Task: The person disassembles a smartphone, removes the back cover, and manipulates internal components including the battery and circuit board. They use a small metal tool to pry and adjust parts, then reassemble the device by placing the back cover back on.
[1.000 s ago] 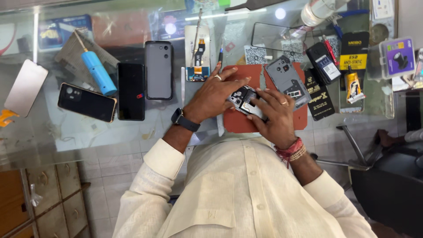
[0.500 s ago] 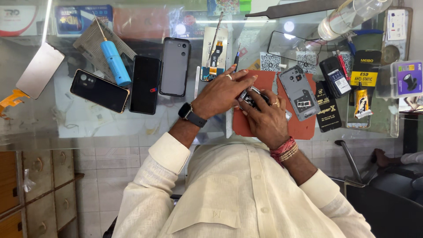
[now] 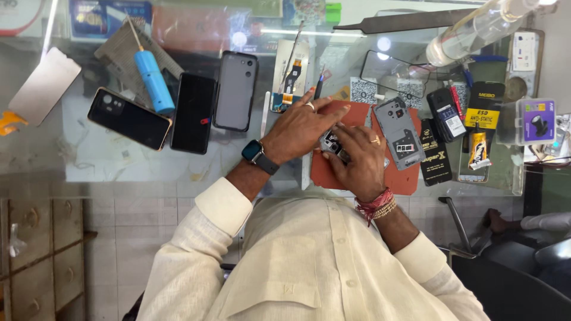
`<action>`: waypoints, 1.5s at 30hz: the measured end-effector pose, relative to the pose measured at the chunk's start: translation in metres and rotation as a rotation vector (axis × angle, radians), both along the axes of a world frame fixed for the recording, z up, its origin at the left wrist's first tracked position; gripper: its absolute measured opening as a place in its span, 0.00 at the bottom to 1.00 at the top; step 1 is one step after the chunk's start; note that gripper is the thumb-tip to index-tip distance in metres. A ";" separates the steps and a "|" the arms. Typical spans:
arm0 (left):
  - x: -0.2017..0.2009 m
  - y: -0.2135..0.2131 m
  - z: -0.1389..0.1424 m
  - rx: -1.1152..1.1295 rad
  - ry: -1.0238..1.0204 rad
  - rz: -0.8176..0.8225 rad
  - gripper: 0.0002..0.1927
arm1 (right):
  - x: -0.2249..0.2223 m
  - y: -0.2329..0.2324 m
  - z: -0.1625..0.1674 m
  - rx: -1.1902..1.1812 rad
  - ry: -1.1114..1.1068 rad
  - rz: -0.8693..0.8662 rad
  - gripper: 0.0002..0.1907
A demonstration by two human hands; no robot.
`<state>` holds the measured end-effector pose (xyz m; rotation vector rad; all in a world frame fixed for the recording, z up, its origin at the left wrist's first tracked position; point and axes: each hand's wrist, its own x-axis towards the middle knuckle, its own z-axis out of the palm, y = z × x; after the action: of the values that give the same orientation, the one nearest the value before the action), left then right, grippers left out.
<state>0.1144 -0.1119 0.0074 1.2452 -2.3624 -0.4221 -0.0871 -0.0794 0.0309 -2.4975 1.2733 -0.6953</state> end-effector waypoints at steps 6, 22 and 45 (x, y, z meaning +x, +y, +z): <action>0.006 -0.004 0.007 0.138 0.163 -0.037 0.41 | -0.001 0.001 -0.007 0.000 -0.012 -0.042 0.39; -0.005 -0.010 0.005 0.168 0.248 0.093 0.23 | -0.007 0.003 -0.015 0.012 -0.024 -0.094 0.48; -0.044 -0.016 -0.004 -0.210 -0.120 0.142 0.08 | -0.013 0.006 -0.014 0.009 0.013 -0.124 0.40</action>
<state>0.0702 -0.1274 0.0031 1.3588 -2.3260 -0.0539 -0.1005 -0.0738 0.0174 -2.4359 1.4426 -0.6998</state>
